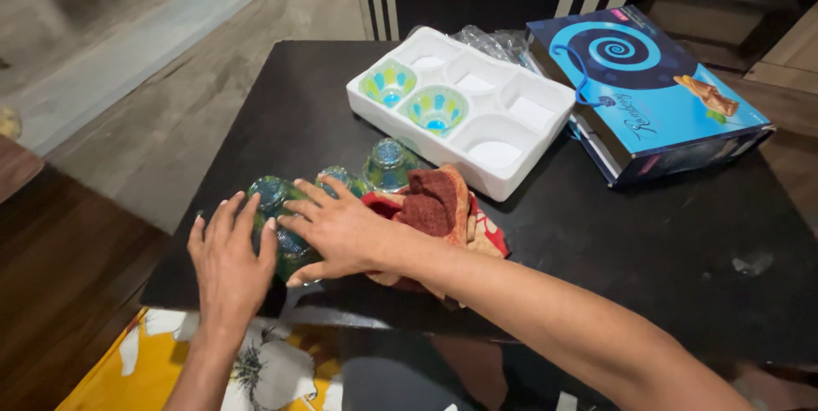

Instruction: The person wipes several small patterned glass bowls with a cloth on a table, then places them into a white styrofoam tray. The person handles the bowls one at a time, wiping each before setting it in the tray.

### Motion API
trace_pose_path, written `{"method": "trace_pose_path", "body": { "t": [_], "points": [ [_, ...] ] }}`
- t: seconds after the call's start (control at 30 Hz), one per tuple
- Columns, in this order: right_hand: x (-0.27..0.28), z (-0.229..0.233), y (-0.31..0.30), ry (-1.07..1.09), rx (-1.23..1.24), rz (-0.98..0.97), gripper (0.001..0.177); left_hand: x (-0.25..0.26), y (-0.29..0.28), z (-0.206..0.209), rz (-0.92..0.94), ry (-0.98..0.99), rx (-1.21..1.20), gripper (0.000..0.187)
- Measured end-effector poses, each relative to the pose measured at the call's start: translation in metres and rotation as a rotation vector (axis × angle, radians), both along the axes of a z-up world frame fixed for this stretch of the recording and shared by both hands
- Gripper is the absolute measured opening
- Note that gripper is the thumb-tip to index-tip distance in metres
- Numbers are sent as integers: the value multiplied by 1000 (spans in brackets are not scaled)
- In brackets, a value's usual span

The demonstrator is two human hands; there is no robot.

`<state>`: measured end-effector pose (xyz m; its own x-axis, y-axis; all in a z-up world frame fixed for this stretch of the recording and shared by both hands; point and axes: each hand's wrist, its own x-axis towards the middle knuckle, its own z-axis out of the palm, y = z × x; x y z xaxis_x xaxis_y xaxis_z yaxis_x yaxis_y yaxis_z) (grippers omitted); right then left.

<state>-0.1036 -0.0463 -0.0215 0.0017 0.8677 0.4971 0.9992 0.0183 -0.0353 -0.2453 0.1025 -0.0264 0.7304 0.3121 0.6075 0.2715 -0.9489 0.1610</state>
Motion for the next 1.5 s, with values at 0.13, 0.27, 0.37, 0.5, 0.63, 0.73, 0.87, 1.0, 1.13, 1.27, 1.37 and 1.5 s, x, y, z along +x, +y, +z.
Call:
{"method": "trace_pose_path", "body": {
  "t": [0.13, 0.27, 0.37, 0.5, 0.63, 0.73, 0.87, 1.0, 1.13, 1.27, 1.37, 1.5],
  "points": [
    [-4, -5, 5, -18, -8, -50, 90, -14, -7, -3, -9, -2, 14, 49],
    [1, -9, 8, 12, 7, -6, 83, -23, -13, -2, -35, 34, 3, 48],
    [6, -9, 9, 62, 20, 29, 80, -24, -16, 0, -49, 61, -2, 46],
    [11, -7, 6, 126, -24, 24, 74, -22, -16, -1, -91, 60, -29, 48],
    [15, 1, 2, 224, -34, 11, 76, -19, -12, 3, -152, 49, -71, 47],
    [21, 12, 0, 295, -7, 55, 80, -19, -9, 11, -223, 37, -180, 49],
    [33, 29, -4, 403, -24, 72, 84, -18, -13, 28, -296, 91, -585, 65],
    [42, 40, -7, 628, -106, -9, 86, -13, -12, 47, -364, 87, -902, 81],
    [56, 49, -13, 1135, -120, 79, 95, 7, -8, 60, -557, -44, -1109, 74],
    [64, 54, -24, 1283, -147, 45, 95, 36, -12, 67, -506, -81, -977, 54],
    [66, 62, -31, 1370, -93, 41, 96, 56, -21, 75, -378, -90, -966, 43],
    [73, 67, -42, 1385, -172, -161, 92, 80, -40, 83, -197, -63, -886, 28]
  ]
}}
